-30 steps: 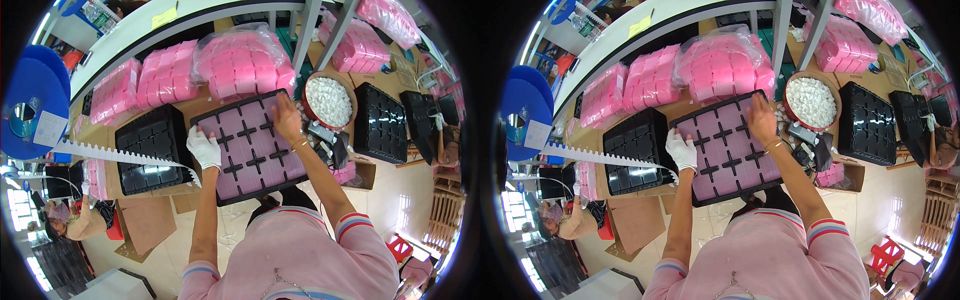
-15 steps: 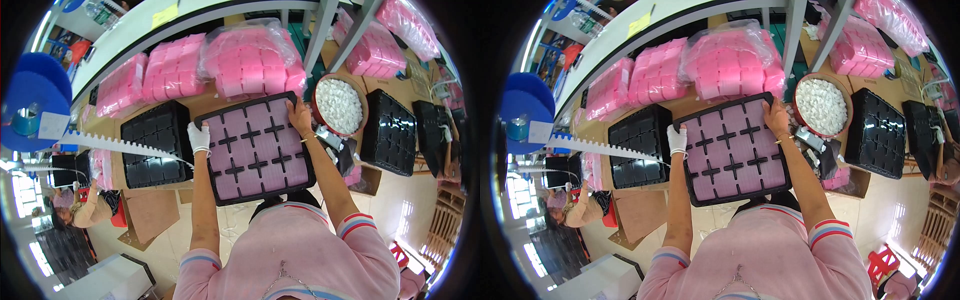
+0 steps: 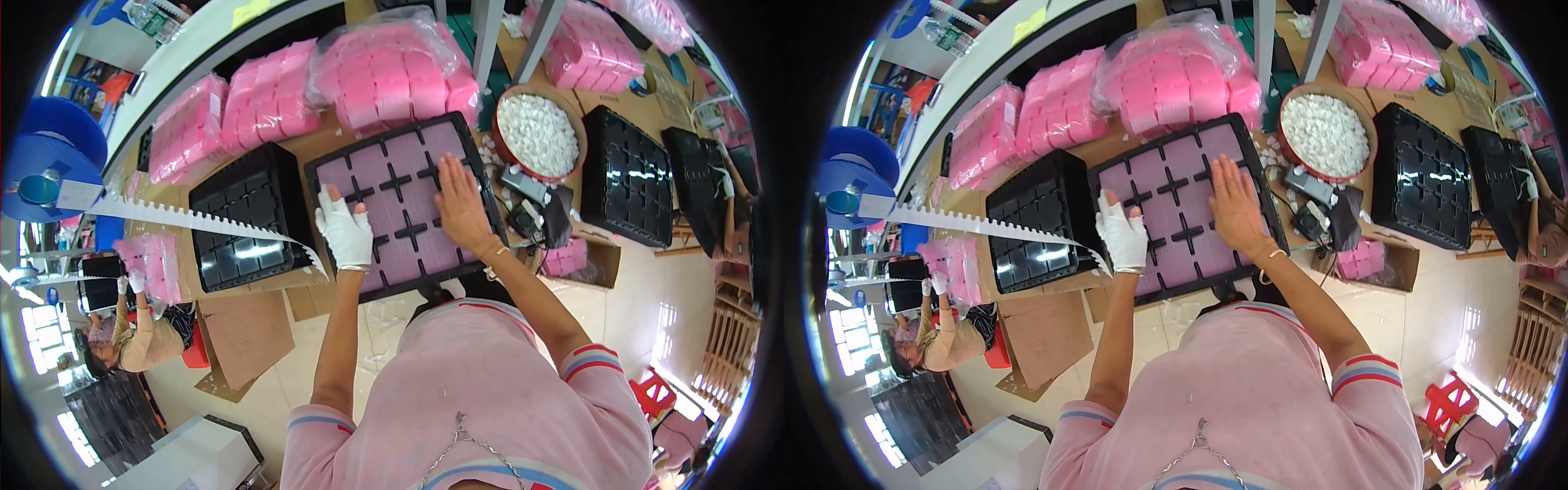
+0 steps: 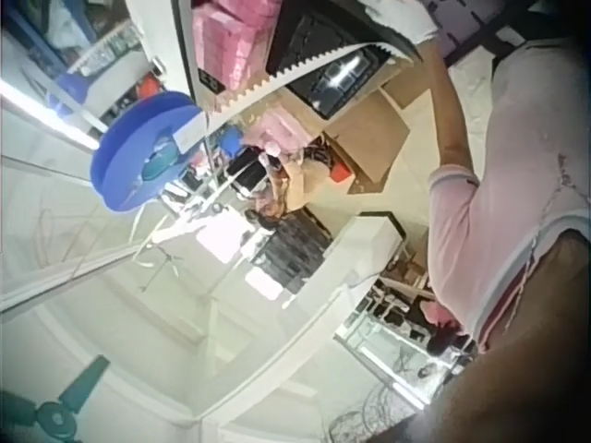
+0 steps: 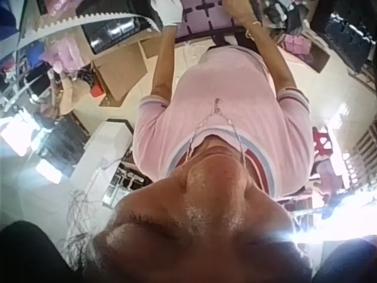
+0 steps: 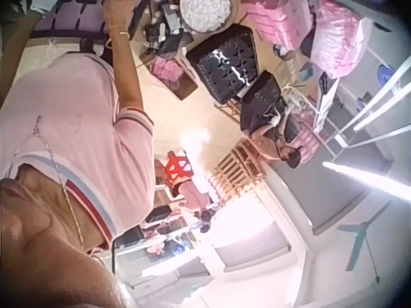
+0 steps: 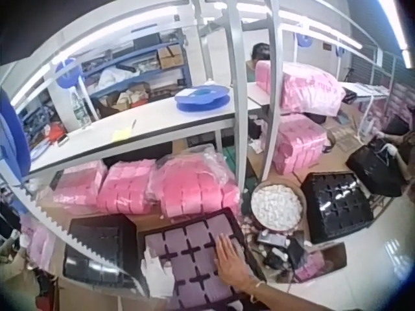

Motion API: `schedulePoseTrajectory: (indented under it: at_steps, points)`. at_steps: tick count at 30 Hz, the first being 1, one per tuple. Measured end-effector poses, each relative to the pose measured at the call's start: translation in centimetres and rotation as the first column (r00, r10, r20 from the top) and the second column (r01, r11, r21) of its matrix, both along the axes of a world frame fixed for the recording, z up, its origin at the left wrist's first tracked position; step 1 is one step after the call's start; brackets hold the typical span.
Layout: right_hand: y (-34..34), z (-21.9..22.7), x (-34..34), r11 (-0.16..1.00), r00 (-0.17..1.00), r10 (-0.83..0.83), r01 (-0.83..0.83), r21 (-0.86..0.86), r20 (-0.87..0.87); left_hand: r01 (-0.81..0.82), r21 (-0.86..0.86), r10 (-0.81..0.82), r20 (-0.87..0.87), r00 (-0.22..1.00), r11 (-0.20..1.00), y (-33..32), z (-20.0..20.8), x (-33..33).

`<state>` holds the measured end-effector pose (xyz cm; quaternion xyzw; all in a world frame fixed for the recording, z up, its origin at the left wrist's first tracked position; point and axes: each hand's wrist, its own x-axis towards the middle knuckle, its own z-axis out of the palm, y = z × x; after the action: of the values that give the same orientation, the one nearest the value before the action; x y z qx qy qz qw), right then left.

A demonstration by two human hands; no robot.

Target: The person peels adhesive pieces from a tape strip and attaches them to black trays by hand, then fits pink foam inserts into the trays and presses them down.

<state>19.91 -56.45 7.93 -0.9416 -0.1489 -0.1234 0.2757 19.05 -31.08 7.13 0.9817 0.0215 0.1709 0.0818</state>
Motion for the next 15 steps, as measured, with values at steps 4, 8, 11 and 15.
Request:
schedulePoseTrajectory:
  at_steps: [4,8,11,15]
  points:
    - [1.4,-0.2,-1.1,0.998,0.995,0.022,-0.027,-0.055,-0.093,0.124,-0.013,-0.125,-0.160,0.979,0.992,-1.0,-1.2,-2.5]
    - [-0.4,-2.8,-1.7,0.972,0.999,-0.022,0.012,-0.233,-0.044,0.148,0.123,-0.130,-0.145,0.981,0.981,0.9,-1.5,-4.6]
    - [-1.2,-2.9,-1.5,0.972,1.000,0.009,-0.009,-0.236,-0.002,0.147,0.136,-0.125,-0.158,0.979,0.980,0.8,-0.2,-4.8]
    - [-3.2,-0.8,-3.5,0.984,0.987,-0.125,0.136,-0.116,0.097,-0.011,0.109,0.026,-0.140,0.990,0.994,1.4,-0.3,-7.2]
